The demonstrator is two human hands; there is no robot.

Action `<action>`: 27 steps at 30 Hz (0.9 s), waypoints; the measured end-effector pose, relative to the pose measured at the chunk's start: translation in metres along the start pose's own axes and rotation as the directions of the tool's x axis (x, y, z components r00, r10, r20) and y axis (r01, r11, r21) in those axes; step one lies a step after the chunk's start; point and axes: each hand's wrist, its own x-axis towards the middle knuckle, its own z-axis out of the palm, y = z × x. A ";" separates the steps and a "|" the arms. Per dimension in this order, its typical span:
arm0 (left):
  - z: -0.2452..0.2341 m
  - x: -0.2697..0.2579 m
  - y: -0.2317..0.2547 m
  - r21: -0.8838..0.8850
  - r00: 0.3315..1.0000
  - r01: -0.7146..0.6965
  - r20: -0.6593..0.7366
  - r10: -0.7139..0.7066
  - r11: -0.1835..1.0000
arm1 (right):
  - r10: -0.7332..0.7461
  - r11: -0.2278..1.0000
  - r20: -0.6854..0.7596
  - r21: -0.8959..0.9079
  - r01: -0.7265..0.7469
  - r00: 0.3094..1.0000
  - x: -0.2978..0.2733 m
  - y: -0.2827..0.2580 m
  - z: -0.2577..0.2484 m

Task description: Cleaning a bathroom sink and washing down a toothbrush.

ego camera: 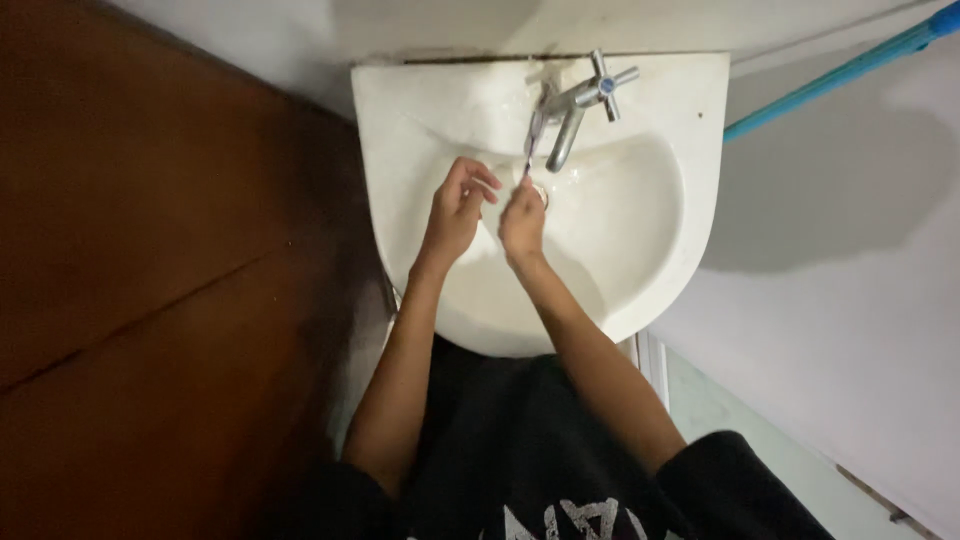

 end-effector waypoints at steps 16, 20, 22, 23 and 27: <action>0.015 -0.002 0.000 -0.042 1.000 0.003 0.029 -0.002 0.999 | 0.017 0.995 0.074 -0.100 -0.010 0.997 0.033 -0.006 -0.018; 0.013 0.000 -0.007 -0.060 0.999 -0.004 0.047 0.006 0.998 | 0.009 0.996 0.020 -0.084 -0.007 1.000 0.005 -0.018 0.007; 0.009 -0.002 -0.010 -0.065 0.999 0.015 0.049 -0.012 0.998 | 0.113 0.993 0.044 -0.024 -0.112 0.993 -0.006 -0.022 0.009; 0.006 0.001 -0.012 -0.068 0.999 0.015 0.046 -0.012 0.998 | 0.114 0.993 0.046 -0.028 -0.113 0.992 0.005 -0.022 0.012; -0.002 -0.009 -0.022 -0.117 0.999 0.024 0.044 -0.019 0.993 | 0.093 0.974 0.076 0.201 -0.106 0.993 0.006 -0.024 0.016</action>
